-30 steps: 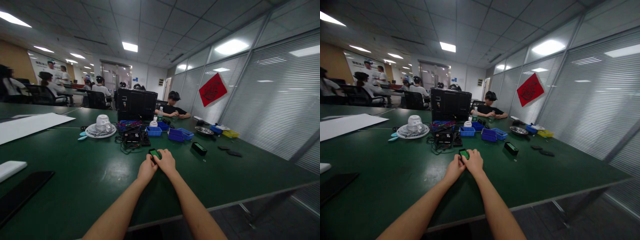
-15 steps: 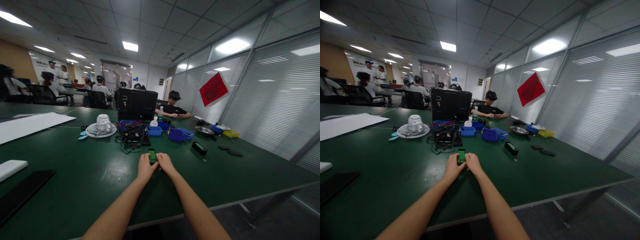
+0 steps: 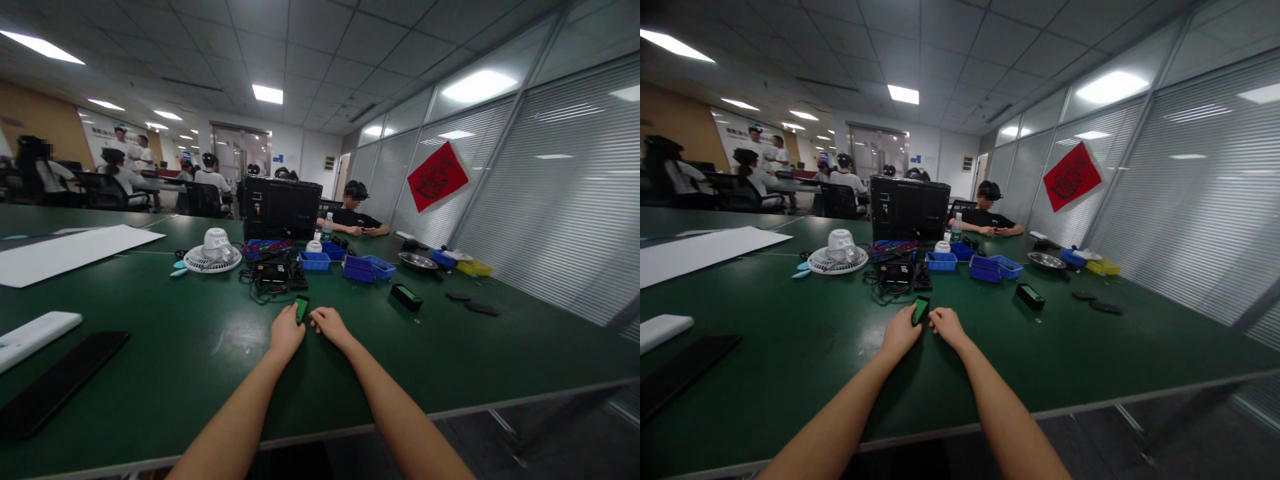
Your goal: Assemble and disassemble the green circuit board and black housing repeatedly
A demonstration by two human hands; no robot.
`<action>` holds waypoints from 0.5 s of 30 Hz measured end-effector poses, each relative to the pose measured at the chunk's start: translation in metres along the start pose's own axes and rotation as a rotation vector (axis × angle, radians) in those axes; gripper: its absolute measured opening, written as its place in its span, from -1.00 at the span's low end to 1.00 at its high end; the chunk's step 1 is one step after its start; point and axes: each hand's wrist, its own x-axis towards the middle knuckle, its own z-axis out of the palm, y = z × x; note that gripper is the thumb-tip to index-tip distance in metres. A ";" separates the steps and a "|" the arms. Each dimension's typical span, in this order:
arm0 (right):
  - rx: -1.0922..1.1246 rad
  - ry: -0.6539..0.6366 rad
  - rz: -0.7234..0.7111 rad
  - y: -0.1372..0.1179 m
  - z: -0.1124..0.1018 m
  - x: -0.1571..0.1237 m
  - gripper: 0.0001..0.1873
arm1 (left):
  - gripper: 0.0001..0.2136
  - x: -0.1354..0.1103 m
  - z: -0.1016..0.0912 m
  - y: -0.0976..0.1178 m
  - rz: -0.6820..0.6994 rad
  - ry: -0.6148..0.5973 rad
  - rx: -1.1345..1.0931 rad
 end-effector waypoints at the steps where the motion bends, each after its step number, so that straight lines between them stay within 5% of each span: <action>1: -0.004 0.001 -0.003 0.001 0.000 0.000 -0.75 | -0.51 -0.002 -0.004 -0.001 -0.002 -0.011 0.013; 8: 0.008 -0.017 -0.014 0.002 -0.002 0.001 -0.78 | -0.49 -0.022 -0.040 -0.019 -0.004 -0.075 0.108; 15: 0.008 -0.022 -0.021 0.002 -0.002 0.002 -0.78 | -0.48 -0.031 -0.086 -0.066 -0.155 -0.036 0.261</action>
